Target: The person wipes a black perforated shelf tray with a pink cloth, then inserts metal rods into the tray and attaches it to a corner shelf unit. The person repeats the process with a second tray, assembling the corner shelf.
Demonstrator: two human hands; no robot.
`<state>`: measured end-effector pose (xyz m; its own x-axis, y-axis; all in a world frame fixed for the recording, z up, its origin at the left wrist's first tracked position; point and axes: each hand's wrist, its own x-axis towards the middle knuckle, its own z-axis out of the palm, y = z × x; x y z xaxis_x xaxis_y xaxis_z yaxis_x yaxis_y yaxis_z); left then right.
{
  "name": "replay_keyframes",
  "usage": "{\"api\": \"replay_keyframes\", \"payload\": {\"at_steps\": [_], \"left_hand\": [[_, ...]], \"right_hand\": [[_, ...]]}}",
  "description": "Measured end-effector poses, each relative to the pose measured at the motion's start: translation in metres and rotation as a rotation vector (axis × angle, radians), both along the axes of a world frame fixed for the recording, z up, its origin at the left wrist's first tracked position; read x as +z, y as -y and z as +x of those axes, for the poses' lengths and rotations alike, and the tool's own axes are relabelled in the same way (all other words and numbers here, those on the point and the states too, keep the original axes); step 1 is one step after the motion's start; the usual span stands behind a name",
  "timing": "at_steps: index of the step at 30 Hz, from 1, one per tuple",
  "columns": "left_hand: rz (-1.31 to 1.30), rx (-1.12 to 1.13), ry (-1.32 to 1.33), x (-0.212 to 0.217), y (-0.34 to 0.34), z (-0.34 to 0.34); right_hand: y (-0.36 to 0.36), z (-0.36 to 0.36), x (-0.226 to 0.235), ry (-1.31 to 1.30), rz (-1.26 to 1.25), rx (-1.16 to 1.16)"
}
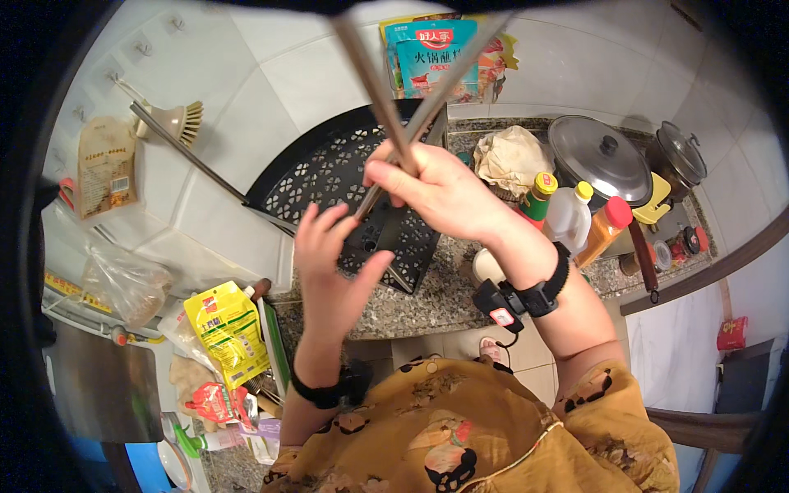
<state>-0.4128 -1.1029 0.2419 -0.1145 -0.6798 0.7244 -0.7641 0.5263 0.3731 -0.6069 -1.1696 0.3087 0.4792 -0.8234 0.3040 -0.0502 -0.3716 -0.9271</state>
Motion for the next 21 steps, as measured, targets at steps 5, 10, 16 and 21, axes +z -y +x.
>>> {"api": "replay_keyframes", "payload": {"at_steps": [5,10,16,21], "left_hand": [[0.042,0.081,-0.019,-0.023,0.003,-0.007],[0.025,0.043,-0.043,-0.025,0.005,-0.003],[0.041,0.027,-0.053,-0.026,0.006,-0.003],[0.027,0.033,-0.047,-0.029,0.006,-0.003]], "right_hand": [[0.003,0.017,-0.013,0.065,0.042,0.082],[0.007,0.019,-0.015,0.021,0.065,0.107],[0.007,0.022,-0.017,-0.047,-0.010,0.091],[0.005,0.024,-0.011,-0.148,-0.105,0.114]]}}
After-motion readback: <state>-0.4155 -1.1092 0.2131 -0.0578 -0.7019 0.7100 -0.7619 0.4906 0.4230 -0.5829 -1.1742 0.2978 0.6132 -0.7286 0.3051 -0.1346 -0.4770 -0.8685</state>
